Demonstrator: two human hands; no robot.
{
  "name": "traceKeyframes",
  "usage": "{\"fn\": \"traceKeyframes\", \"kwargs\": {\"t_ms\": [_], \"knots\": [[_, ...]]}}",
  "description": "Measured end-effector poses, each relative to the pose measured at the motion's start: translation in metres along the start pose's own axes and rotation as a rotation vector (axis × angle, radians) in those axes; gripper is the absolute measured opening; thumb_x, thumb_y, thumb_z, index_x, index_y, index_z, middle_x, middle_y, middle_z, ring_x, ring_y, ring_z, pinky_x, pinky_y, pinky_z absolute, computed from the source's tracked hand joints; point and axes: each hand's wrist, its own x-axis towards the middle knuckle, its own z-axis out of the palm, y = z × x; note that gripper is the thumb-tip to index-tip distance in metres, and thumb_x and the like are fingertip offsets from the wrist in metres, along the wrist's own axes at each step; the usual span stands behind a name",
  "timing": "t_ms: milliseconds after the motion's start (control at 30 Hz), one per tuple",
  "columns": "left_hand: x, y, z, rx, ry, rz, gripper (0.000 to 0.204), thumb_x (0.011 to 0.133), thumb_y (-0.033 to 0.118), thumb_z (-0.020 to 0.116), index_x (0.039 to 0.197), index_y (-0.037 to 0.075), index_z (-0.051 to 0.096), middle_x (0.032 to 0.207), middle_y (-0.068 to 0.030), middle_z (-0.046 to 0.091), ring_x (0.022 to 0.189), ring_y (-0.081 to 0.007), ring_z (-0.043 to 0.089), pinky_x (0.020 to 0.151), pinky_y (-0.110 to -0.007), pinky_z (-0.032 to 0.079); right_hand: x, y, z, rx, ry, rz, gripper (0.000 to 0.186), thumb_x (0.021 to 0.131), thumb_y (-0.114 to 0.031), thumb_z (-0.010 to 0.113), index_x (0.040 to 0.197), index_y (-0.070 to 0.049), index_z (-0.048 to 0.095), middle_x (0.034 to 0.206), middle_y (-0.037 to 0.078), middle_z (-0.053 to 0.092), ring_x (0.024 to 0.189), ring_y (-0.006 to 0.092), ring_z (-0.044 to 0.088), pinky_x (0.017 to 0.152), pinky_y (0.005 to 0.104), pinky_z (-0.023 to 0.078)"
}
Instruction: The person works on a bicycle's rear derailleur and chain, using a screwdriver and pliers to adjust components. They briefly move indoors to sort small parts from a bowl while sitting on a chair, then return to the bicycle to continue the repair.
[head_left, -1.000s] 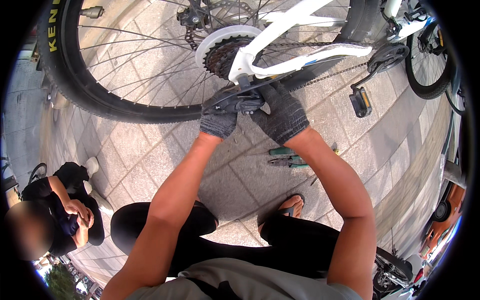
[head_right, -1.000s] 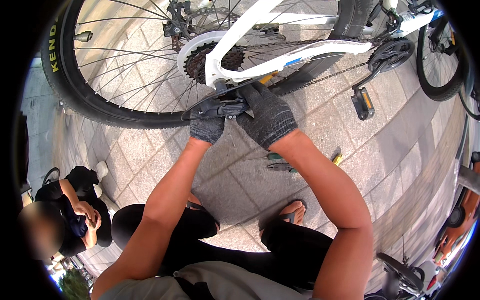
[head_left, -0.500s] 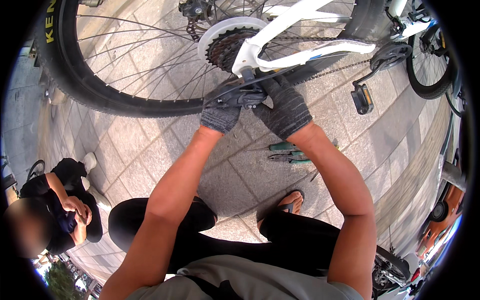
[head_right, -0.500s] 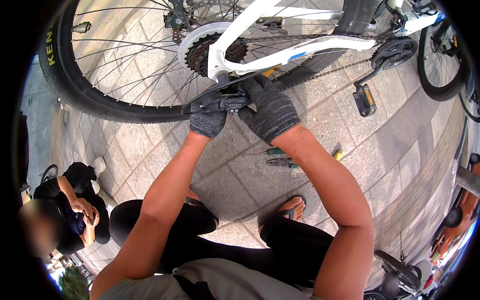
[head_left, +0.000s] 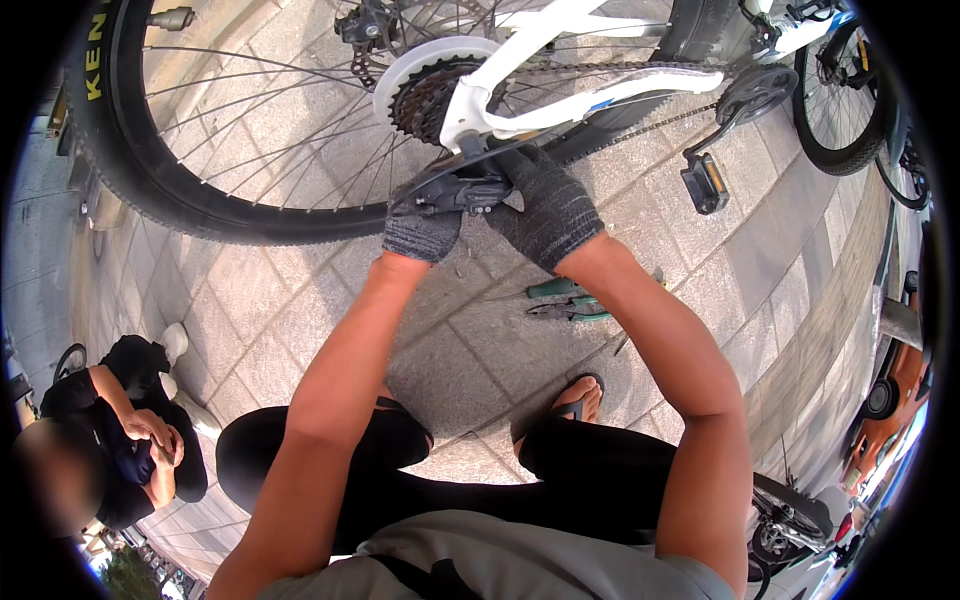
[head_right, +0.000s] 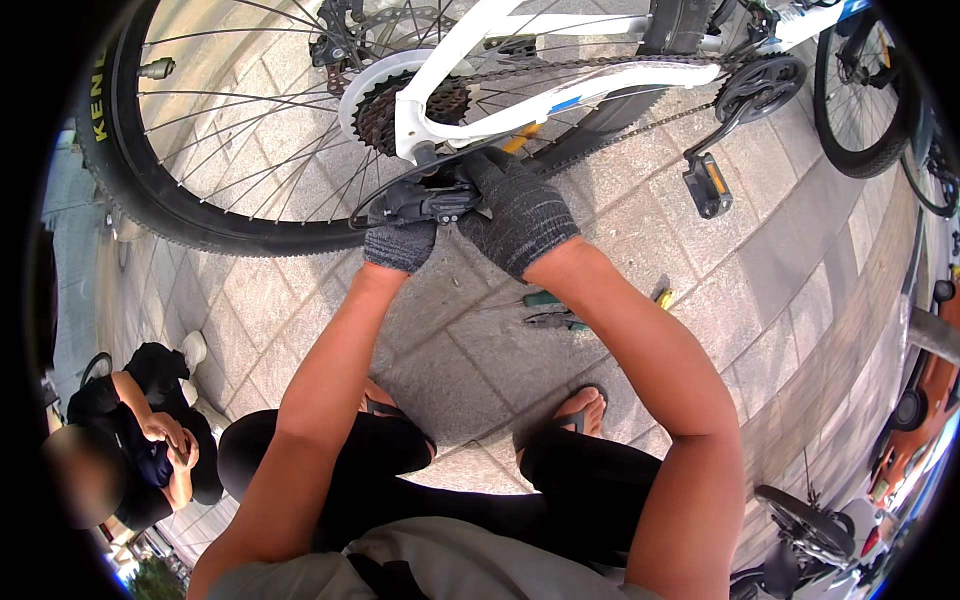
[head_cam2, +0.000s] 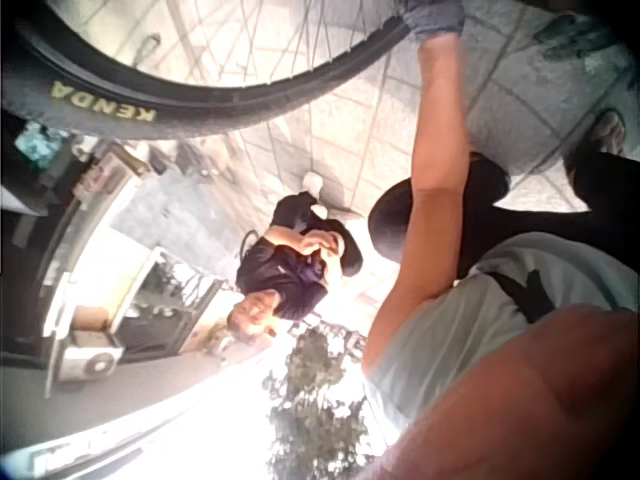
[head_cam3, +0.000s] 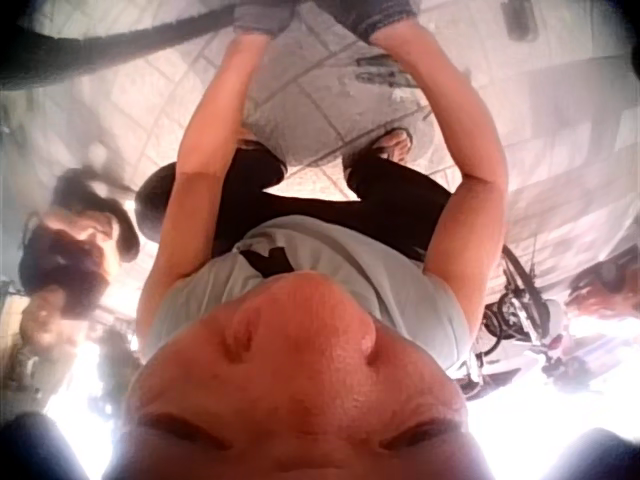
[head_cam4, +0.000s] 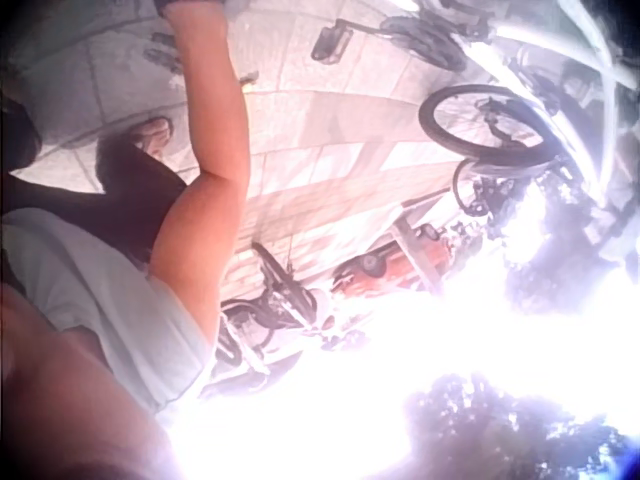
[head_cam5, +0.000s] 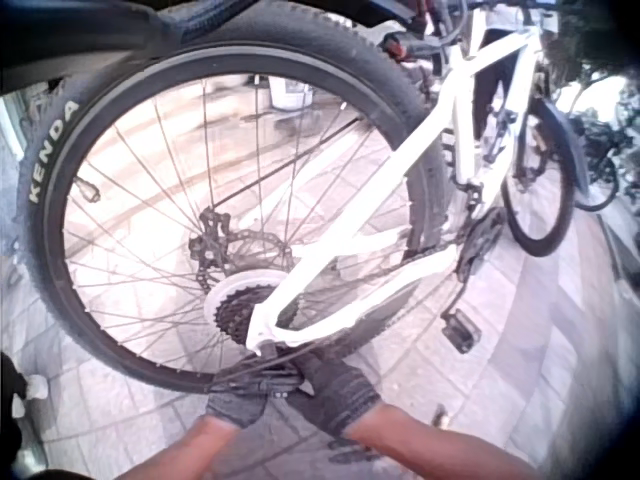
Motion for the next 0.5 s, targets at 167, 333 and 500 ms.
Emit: {"fn": "traceKeyframes", "kwargs": {"t_ms": [167,333,500], "knots": [[0.0035,0.0062,-0.0089,0.082,-0.054,-0.017,0.016,0.089,0.017,0.063,0.1,0.01,0.073,0.097,-0.0117,0.073,0.096,-0.034,0.069,0.082,-0.045,0.055,0.0,0.0037,0.0004,0.031,0.004,-0.002,0.058,0.086,-0.023,0.076,0.137,-0.004,0.057,0.141,0.027,0.056,0.127,0.045,0.057,0.106,0.0493,0.049],[0.0036,0.0012,-0.0074,0.113,-0.012,0.073,0.016,0.086,0.018,0.066,0.098,0.011,0.074,0.096,-0.012,0.073,0.094,-0.0338,0.069,0.08,-0.047,0.055,-0.0003,0.0007,-0.0007,0.031,0.02,0.003,0.057,0.087,-0.023,0.075,0.137,-0.004,0.056,0.139,0.027,0.057,0.124,0.0454,0.059,0.105,0.0496,0.05],[0.0052,0.0055,-0.0115,0.154,-0.031,0.066,0.015,0.086,0.019,0.066,0.096,0.013,0.075,0.096,-0.0112,0.074,0.094,-0.0328,0.069,0.08,-0.045,0.056,0.0021,0.0026,0.0031,0.012,0.033,-0.032,0.059,0.088,-0.022,0.074,0.139,-0.002,0.054,0.138,0.028,0.057,0.123,0.0465,0.06,0.105,0.0496,0.05]]}}
